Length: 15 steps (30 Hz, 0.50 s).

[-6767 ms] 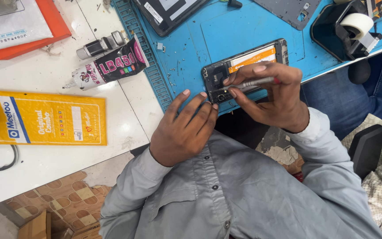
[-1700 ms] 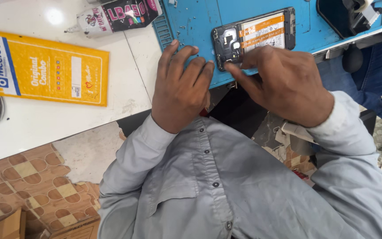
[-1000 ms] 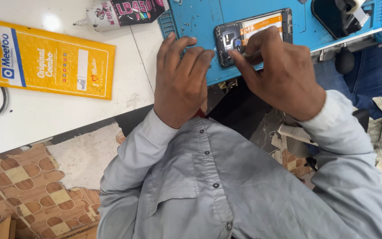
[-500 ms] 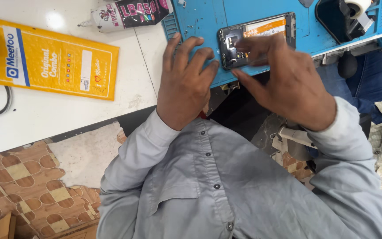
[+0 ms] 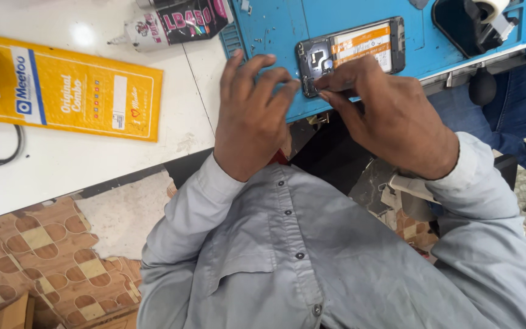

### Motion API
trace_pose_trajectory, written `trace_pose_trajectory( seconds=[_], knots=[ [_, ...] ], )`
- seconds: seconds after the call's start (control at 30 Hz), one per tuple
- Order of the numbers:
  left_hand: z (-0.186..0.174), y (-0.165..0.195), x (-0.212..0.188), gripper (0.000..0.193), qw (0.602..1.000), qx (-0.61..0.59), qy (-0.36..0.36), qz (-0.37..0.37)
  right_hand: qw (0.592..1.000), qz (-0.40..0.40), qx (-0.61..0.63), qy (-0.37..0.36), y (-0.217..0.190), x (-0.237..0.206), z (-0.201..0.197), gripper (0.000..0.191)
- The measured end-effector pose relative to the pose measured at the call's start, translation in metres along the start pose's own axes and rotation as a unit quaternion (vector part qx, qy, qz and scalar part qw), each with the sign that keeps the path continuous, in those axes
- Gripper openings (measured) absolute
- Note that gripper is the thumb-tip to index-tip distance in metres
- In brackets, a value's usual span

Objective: The person works on a disassembled smartphone at a repair bench. They use a plastic pry tool to separate internal components, then use a screwdriver to remove and reinsert screws while handling the phone's battery and circuit board.

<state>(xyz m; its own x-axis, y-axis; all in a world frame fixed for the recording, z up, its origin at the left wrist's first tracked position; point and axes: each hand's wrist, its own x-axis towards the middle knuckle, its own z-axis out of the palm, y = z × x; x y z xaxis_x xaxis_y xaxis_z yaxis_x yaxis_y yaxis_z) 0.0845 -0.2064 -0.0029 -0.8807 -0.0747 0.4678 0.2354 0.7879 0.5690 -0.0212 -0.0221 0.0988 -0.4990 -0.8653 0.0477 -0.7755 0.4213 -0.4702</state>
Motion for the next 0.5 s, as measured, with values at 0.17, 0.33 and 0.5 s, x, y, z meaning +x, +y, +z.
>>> trace_pose_trajectory(
  seconds=[0.17,0.33,0.5],
  knots=[
    [-0.006,0.002,-0.003,0.031,0.989,-0.082,0.092,-0.087,0.988,-0.043,0.106,0.108,0.013,0.007,0.0,0.049],
    [-0.006,0.004,0.002,0.027,0.99,-0.052,0.083,-0.102,0.966,-0.07,0.194,0.159,0.029,0.036,0.017,0.054],
    [-0.007,0.003,0.006,0.027,0.988,-0.073,0.094,-0.102,0.968,-0.098,0.165,0.161,0.043,0.058,0.027,0.053]
  ],
)
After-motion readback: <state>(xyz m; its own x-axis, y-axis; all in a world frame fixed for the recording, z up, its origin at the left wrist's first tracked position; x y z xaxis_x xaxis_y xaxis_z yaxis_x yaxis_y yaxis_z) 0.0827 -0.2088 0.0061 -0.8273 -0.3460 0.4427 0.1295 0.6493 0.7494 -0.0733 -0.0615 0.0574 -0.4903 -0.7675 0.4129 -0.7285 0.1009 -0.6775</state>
